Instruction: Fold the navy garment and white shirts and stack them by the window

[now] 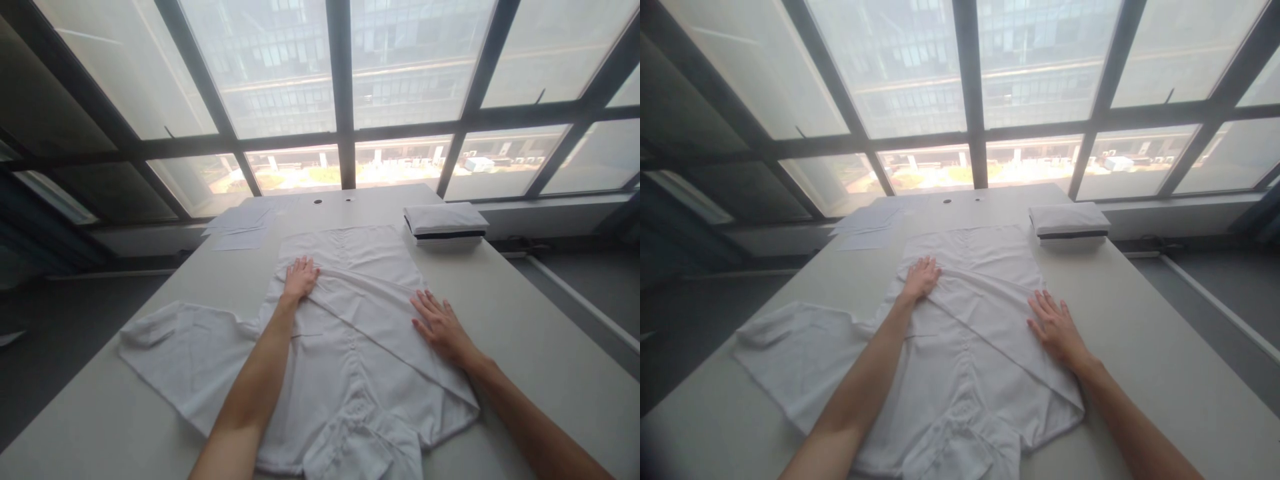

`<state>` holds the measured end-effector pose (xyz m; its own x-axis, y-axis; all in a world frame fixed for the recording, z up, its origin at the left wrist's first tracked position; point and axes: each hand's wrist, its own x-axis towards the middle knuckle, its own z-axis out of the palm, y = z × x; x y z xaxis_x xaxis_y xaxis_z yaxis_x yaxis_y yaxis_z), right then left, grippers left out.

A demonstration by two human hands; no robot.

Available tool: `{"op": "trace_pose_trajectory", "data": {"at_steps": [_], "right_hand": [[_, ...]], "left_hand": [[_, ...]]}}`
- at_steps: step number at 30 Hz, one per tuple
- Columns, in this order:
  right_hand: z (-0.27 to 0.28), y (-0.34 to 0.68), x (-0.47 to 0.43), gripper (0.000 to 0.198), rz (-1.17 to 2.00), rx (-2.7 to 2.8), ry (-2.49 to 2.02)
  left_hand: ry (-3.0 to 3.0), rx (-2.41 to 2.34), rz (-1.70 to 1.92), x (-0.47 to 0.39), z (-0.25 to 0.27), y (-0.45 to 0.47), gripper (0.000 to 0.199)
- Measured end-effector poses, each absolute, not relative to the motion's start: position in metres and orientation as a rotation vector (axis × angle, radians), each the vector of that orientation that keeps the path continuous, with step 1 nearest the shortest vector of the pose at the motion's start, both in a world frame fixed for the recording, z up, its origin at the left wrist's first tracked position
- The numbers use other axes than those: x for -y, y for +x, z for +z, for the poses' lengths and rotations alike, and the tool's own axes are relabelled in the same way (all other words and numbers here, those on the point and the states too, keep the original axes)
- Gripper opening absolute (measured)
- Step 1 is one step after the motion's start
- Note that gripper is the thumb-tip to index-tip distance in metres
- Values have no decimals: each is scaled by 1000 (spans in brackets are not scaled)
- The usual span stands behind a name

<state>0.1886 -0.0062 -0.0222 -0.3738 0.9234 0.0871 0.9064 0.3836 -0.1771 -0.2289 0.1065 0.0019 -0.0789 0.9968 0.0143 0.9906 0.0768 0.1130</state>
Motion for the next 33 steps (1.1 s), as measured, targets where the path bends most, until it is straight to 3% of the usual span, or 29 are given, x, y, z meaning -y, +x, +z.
{"op": "trace_pose_trajectory", "data": {"at_steps": [8,17,22,26,33], "right_hand": [[-31,197,2,67,53,1915,-2118],[-39,230,-22,59,136,1599,-1819],[-34,214,-18,55,149,1676,-1570],[-25,201,-9,54,162,1784,-1502],[-1,187,13,44,204,1808,-1276]], "left_hand": [[1894,-2391,121,-108,-3,-234,69],[1941,-2412,322,-98,19,-215,58],[2411,-1901,210,-57,21,-169,52],[2450,-1700,92,-33,11,-148,58],[2414,-1368,463,25,33,-167,48]]}}
